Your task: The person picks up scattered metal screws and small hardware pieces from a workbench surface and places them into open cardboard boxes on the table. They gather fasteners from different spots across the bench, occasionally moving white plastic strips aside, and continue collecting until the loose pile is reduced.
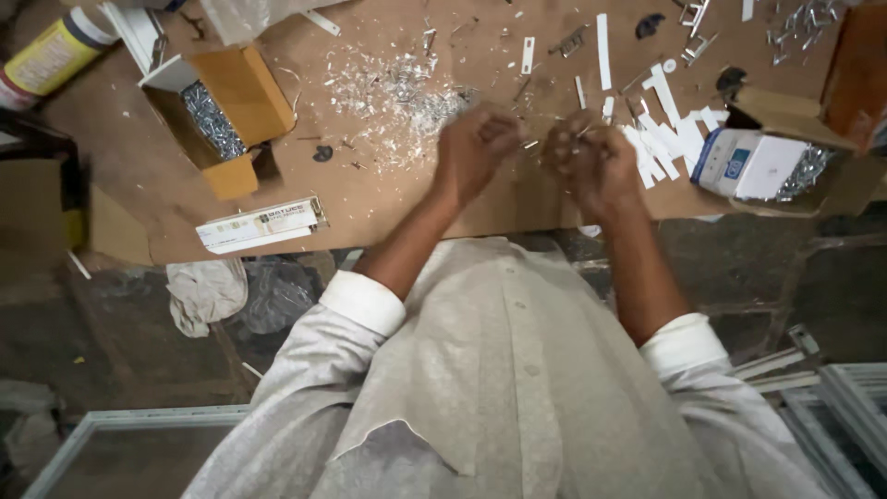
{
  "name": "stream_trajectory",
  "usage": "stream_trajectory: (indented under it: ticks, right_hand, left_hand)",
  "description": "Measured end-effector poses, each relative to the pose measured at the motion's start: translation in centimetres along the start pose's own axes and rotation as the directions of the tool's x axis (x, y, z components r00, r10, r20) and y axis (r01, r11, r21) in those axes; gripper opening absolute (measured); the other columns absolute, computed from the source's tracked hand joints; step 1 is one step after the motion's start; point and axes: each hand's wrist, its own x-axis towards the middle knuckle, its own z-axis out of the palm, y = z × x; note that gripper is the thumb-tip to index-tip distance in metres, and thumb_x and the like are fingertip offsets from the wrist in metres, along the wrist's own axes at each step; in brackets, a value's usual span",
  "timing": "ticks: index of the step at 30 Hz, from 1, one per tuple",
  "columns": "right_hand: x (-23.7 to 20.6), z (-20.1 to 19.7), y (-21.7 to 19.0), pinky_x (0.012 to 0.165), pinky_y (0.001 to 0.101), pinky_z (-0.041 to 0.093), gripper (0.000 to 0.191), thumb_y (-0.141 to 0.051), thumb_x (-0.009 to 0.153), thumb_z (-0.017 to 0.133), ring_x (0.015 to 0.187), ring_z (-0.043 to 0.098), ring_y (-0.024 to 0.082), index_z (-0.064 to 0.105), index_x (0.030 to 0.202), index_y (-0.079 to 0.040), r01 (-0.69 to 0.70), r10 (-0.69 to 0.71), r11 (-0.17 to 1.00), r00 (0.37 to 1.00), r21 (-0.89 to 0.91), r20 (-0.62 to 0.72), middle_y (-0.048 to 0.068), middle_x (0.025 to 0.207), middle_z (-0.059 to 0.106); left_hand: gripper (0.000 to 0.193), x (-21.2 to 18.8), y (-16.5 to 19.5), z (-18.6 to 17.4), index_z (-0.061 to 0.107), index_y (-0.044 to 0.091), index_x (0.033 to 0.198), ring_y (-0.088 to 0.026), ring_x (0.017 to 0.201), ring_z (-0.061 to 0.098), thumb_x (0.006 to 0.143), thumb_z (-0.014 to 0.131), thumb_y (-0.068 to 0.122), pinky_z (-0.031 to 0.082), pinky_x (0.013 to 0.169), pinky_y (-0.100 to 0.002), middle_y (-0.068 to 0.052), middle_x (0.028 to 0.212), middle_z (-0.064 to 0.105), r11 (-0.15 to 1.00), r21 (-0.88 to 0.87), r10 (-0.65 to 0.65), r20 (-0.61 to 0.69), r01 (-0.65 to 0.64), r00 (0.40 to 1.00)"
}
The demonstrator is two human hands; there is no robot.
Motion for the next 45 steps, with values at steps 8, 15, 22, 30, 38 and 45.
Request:
stream_trajectory:
  ticks: [8, 15, 22, 30, 38, 45]
  right_hand:
    - [-1.2, -0.9, 7.8, 0.053, 0.0321, 0.039, 0.03, -0.032, 0.103, 0.057, 0.062, 0.053, 0.018, 0.059, 0.081, -0.011, -0.096, 0.071, 0.99, 0.971, -0.101, -0.23, 0.005, 0.07, 0.058]
    - [-5.7, -0.7, 11.4, 0.06, 0.0304, 0.043, 0.029, -0.028, 0.103, 0.054, 0.064, 0.053, 0.015, 0.059, 0.081, -0.011, -0.265, 0.2, 0.949, 0.925, -0.17, -0.324, 0.002, 0.07, 0.056]
    - [-7.8, -2.2, 11.8, 0.068, 0.0351, 0.05, 0.03, -0.027, 0.104, 0.056, 0.069, 0.058, 0.022, 0.061, 0.083, -0.007, -0.153, 0.109, 0.98, 0.946, -0.125, -0.305, 0.008, 0.074, 0.062]
    - [-4.5, -1.5, 10.0, 0.082, 0.0395, 0.057, 0.018, -0.017, 0.101, 0.057, 0.087, 0.067, 0.024, 0.066, 0.098, -0.001, -0.001, 0.054, 0.991, 0.913, 0.131, -0.404, 0.012, 0.092, 0.069]
    - [-4.0, 6.1, 9.2, 0.114, 0.0355, 0.049, 0.034, -0.015, 0.104, 0.052, 0.128, 0.062, 0.024, 0.056, 0.133, 0.001, 0.373, -0.345, 0.687, 0.923, -0.623, 0.173, 0.012, 0.133, 0.06]
    - [-4.7, 10.0, 10.7, 0.101, 0.0488, 0.044, 0.041, -0.012, 0.094, 0.067, 0.12, 0.053, 0.046, 0.054, 0.126, 0.009, 0.476, -0.421, -0.074, 0.781, -0.876, 0.46, 0.031, 0.127, 0.055]
  left_hand:
    - [0.016, 1.9, 0.0, -2.4, 0.074, 0.005, 0.106, -0.036, 0.101, 0.067, 0.09, 0.072, 0.006, 0.054, 0.088, -0.043, -0.014, 0.107, 0.069, 0.717, 0.601, 0.42, 0.033, -0.354, 0.907]
    - [0.001, 7.1, -1.8, -4.2, 0.069, 0.004, 0.084, -0.039, 0.096, 0.062, 0.084, 0.07, 0.003, 0.053, 0.082, -0.048, -0.017, 0.096, 0.064, 0.335, 0.843, 0.393, 0.282, -0.422, 0.875]
    - [0.007, 7.3, -0.5, -2.1, 0.065, 0.002, 0.086, -0.042, 0.088, 0.064, 0.085, 0.069, 0.008, 0.051, 0.079, -0.052, -0.02, 0.087, 0.067, 0.521, 0.767, 0.363, 0.198, -0.374, 0.911]
    - [0.015, 6.6, 0.6, -0.8, 0.072, 0.005, 0.091, -0.031, 0.076, 0.071, 0.076, 0.07, 0.008, 0.055, 0.071, -0.042, -0.015, 0.083, 0.072, 0.716, 0.628, 0.298, 0.12, -0.305, 0.947]
    - [0.024, -1.5, -3.5, -0.8, 0.068, 0.006, 0.098, -0.019, 0.084, 0.067, 0.096, 0.051, 0.022, 0.054, 0.072, -0.033, -0.006, 0.089, 0.072, 0.595, -0.652, -0.489, 0.171, 0.47, 0.855]
    - [0.026, -3.4, -6.6, -3.8, 0.061, 0.009, 0.094, -0.022, 0.073, 0.064, 0.104, 0.052, 0.031, 0.056, 0.066, -0.035, -0.008, 0.082, 0.065, 0.435, -0.829, -0.537, 0.074, 0.351, 0.841]
